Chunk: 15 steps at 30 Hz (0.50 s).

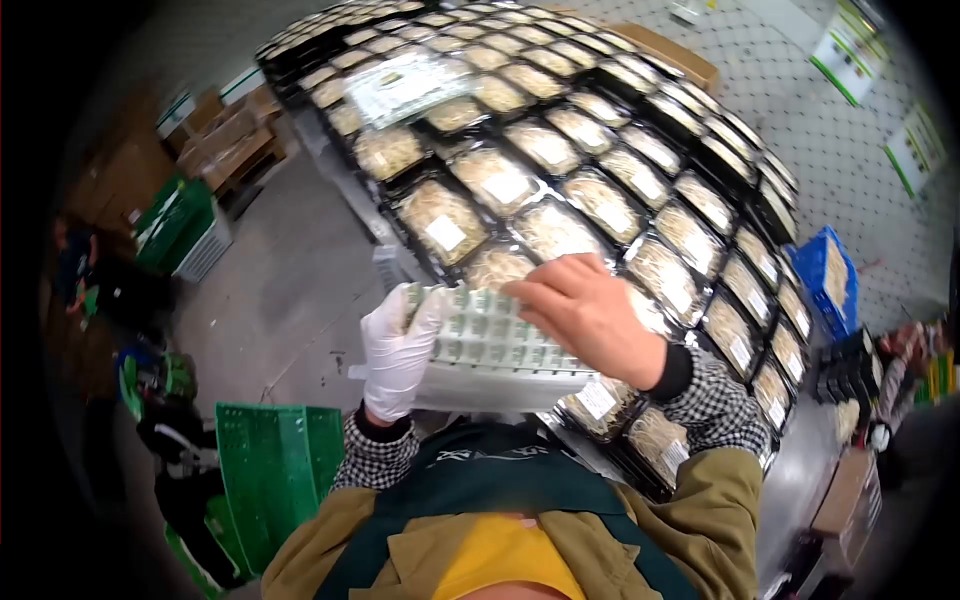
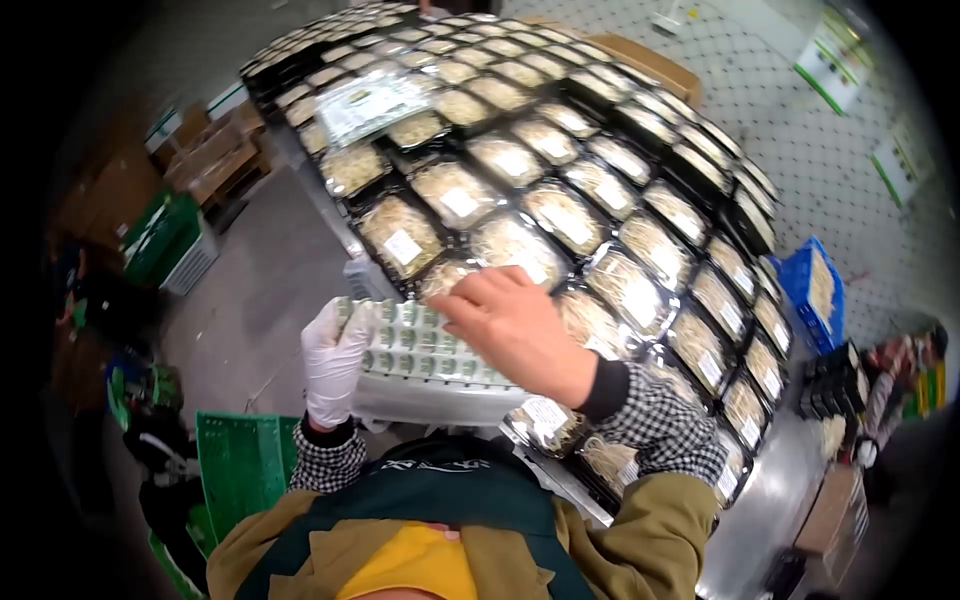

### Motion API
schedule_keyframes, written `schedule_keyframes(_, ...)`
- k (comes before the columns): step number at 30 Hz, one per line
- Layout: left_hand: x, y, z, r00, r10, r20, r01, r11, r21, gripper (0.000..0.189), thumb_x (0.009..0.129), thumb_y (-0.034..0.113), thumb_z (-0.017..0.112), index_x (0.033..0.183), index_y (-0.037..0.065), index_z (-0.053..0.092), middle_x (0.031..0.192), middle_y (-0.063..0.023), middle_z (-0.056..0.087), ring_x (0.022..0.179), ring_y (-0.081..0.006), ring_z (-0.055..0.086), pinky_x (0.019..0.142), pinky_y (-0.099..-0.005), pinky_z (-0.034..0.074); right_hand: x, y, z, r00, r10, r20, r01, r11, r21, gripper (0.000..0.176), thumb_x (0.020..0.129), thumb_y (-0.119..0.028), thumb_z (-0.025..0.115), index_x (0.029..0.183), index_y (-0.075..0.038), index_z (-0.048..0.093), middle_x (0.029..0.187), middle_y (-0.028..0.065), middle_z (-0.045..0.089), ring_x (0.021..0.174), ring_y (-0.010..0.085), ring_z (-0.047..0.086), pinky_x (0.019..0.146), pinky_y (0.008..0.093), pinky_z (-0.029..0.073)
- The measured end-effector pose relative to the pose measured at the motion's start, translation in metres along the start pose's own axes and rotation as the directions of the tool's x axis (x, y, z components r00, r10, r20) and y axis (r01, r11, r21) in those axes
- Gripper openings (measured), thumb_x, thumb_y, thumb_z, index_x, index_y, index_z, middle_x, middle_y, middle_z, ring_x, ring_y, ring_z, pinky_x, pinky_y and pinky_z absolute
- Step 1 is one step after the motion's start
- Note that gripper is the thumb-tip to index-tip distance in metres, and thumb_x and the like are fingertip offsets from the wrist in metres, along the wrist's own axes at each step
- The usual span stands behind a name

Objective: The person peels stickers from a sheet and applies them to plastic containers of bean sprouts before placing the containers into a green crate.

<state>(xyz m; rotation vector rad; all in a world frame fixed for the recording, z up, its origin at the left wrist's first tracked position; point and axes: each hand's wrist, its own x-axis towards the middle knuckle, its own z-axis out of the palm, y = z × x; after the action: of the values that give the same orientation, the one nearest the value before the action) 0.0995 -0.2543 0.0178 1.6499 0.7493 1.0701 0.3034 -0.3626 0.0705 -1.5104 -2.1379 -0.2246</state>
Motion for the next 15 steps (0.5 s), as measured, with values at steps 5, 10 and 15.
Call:
schedule_keyframes(5, 0.014, -0.02, 0.015, 0.974, -0.191, 0.124, 0.215, 0.95, -0.228, 0.015, 0.095, 0.012, 0.058, 0.09, 0.001, 0.065, 0.074, 0.0035, 0.063, 0.063, -0.0004, 0.052, 0.054, -0.0174, 0.041, -0.019, -0.002, 0.014, 0.964, -0.158, -0.216, 0.115, 0.973, -0.2, 0.022, 0.073, -0.008, 0.061, 0.094, -0.007, 0.062, 0.086, 0.0037, 0.055, 0.08, 0.0182, 0.054, 0.077, 0.0316, 0.045)
schedule_keyframes(10, 0.024, -0.031, 0.028, 0.954, -0.24, 0.18, 0.277, 0.936, -0.218, 0.015, 0.095, 0.013, 0.058, 0.089, 0.001, 0.065, 0.073, 0.0044, 0.061, 0.063, -0.0001, 0.051, 0.055, -0.0169, 0.04, -0.043, 0.026, 0.002, 0.938, -0.016, -0.347, 0.038, 0.998, 0.056, 0.018, 0.075, -0.004, 0.062, 0.093, -0.005, 0.064, 0.089, 0.0054, 0.06, 0.08, 0.0178, 0.058, 0.073, 0.0297, 0.048)
schedule_keyframes(15, 0.029, -0.041, 0.019, 0.967, -0.22, 0.129, 0.243, 0.947, -0.209, 0.015, 0.095, 0.013, 0.058, 0.088, 0.001, 0.064, 0.075, 0.0044, 0.06, 0.065, -0.0012, 0.05, 0.058, -0.0176, 0.04, -0.127, 0.183, -0.015, 0.174, 0.895, -0.411, -0.673, 0.413, 0.614, 0.052, 0.084, -0.01, 0.066, 0.131, 0.0, 0.046, 0.111, 0.0165, 0.062, 0.093, 0.0177, 0.063, 0.079, 0.0305, 0.052)
